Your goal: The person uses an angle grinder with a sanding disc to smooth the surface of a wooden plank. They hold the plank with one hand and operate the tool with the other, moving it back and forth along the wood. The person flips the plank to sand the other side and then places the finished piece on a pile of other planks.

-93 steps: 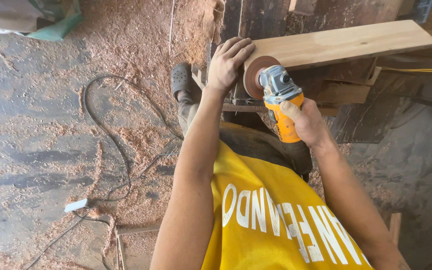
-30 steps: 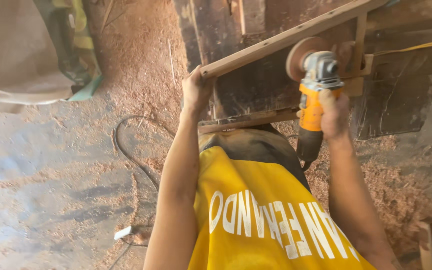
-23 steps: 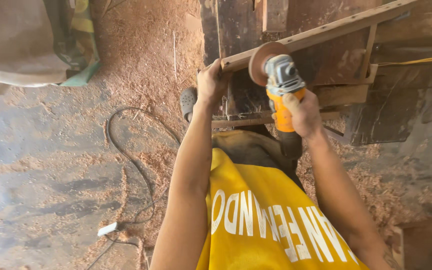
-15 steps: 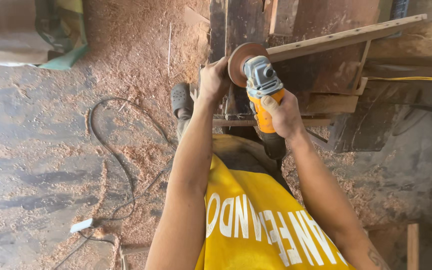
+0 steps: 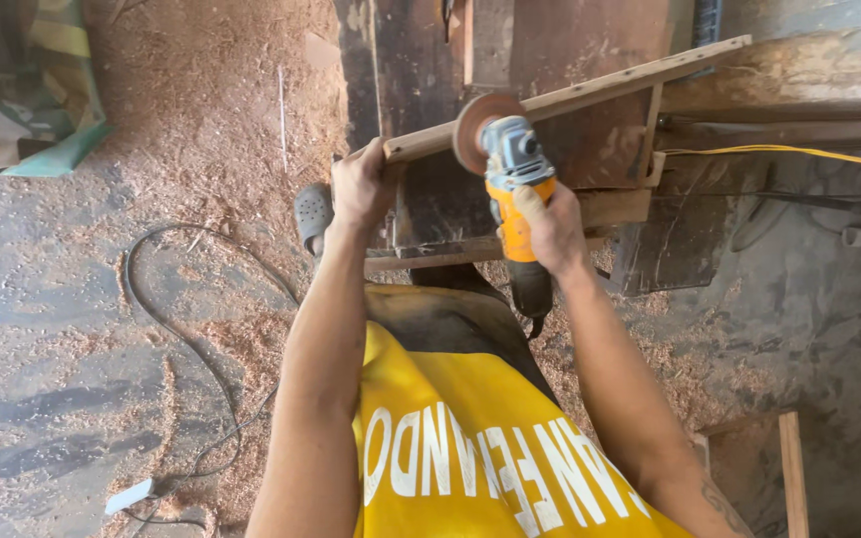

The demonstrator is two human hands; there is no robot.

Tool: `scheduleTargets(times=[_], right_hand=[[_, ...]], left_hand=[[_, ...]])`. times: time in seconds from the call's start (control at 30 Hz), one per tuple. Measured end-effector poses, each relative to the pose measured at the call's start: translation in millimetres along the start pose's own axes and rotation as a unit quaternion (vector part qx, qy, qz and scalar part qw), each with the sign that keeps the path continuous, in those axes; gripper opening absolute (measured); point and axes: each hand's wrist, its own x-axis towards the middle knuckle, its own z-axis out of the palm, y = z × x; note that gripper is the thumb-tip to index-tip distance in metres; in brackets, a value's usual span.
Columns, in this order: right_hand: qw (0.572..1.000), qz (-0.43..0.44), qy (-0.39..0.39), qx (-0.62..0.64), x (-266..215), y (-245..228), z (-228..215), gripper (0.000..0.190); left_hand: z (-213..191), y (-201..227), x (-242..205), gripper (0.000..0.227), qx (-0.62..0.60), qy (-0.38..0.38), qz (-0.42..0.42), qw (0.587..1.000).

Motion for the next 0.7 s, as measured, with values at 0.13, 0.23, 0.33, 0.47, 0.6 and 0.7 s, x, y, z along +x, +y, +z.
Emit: scheduleTargets(times=[0.13, 0.23, 0.33, 0.47, 0.6, 0.7], right_hand=[[0.999, -0.007, 0.041, 0.021, 8, 12, -60, 0.062], [0.996, 0.005, 0.079, 0.044, 13, 19, -117, 0.062], [0.99, 0.009, 0.115, 0.078, 25, 26, -177, 0.062], [0.981, 0.02, 0.158, 0.112, 44, 34, -263, 0.064], [0.971, 0.034, 0.183, 0.151, 63, 42, -342, 0.071], [0.963, 0.043, 0.208, 0.169, 76, 47, -387, 0.08]], left_hand=[[3, 0, -2, 0.013, 0.013, 0.001, -0.011, 1.0], [2, 7, -4, 0.006, 0.014, 0.021, 0.022, 0.999], [4, 16, -5, 0.009, 0.021, 0.026, 0.017, 0.999], [9, 19, -7, 0.014, 0.044, 0.023, -0.001, 0.999], [16, 12, -8, 0.015, 0.057, 0.015, -0.024, 0.998], [18, 13, -15, 0.014, 0.083, 0.019, 0.0, 0.996]])
